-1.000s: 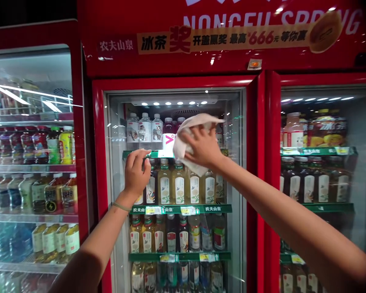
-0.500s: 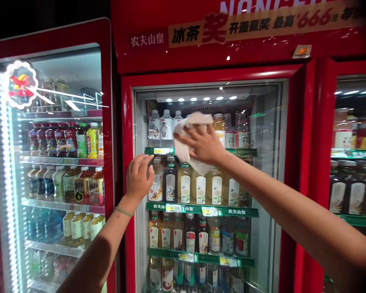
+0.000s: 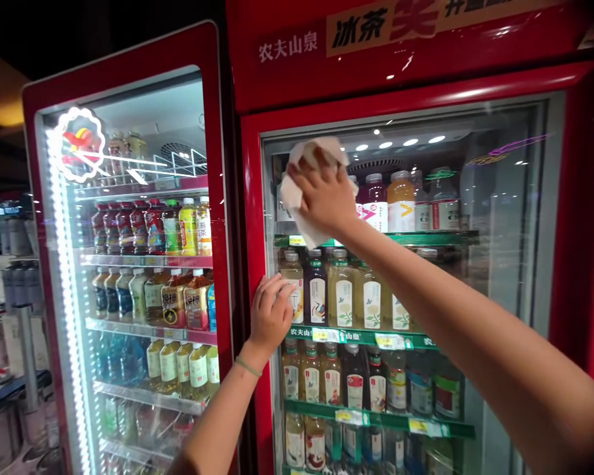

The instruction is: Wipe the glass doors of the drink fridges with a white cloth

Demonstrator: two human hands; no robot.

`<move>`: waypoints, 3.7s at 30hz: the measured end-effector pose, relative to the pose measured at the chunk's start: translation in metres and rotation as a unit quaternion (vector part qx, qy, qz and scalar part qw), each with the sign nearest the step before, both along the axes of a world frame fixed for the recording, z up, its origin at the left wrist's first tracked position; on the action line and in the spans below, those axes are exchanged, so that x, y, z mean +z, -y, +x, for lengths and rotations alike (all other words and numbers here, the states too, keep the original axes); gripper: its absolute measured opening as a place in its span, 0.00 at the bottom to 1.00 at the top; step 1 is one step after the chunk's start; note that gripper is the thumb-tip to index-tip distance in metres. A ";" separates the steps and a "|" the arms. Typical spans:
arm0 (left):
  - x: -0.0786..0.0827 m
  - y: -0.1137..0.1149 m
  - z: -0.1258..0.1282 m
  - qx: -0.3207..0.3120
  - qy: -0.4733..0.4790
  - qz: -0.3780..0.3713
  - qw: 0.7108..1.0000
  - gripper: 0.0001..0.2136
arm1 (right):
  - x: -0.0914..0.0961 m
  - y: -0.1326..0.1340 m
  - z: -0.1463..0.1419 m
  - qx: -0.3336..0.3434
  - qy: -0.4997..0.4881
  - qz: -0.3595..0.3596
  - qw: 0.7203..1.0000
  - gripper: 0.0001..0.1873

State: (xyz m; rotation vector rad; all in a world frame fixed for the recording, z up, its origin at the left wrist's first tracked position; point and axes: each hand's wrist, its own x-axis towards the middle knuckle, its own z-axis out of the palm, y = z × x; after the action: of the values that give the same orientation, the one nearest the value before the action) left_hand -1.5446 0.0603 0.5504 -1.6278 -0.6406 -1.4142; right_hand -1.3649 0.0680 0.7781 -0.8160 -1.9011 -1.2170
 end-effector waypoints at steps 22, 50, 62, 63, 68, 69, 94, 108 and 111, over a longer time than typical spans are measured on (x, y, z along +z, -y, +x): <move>-0.094 0.004 -0.020 -0.034 0.022 -0.033 0.999 0.24 | -0.078 0.015 -0.043 -0.006 0.215 -0.098 0.972 0.33; -0.190 0.022 -0.018 0.124 -0.078 -0.166 0.975 0.29 | -0.164 0.007 -0.018 0.032 0.267 -0.093 0.959 0.28; -0.185 0.030 -0.017 0.119 -0.070 -0.173 0.975 0.31 | -0.178 0.006 0.053 -0.028 0.195 -0.093 0.976 0.28; -0.185 0.031 -0.016 0.119 -0.072 -0.167 0.976 0.31 | -0.173 0.006 0.063 -0.063 0.116 -0.076 0.988 0.29; -0.180 0.034 -0.006 0.102 -0.041 -0.122 0.986 0.26 | -0.182 0.008 0.104 -0.108 0.001 -0.050 0.993 0.37; -0.178 0.034 -0.005 0.099 -0.031 -0.111 0.988 0.25 | -0.189 0.008 0.111 -0.076 0.090 -0.069 0.991 0.34; -0.080 0.018 0.160 0.054 -0.006 -0.039 0.998 0.23 | -0.203 0.014 0.270 -0.129 0.035 -0.106 0.985 0.25; -0.077 0.007 0.200 0.068 -0.007 -0.011 0.998 0.25 | -0.234 0.017 0.299 -0.185 -0.163 -0.046 0.968 0.31; -0.080 0.005 0.196 0.059 -0.010 -0.024 0.998 0.26 | -0.293 0.022 0.296 -0.185 -0.184 -0.045 0.964 0.34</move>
State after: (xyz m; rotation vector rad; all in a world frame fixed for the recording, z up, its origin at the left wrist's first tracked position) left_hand -1.3484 0.0549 0.4708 -1.6114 -0.7515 -1.3041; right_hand -1.0694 0.0458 0.4851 -1.3891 -1.5499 -1.0998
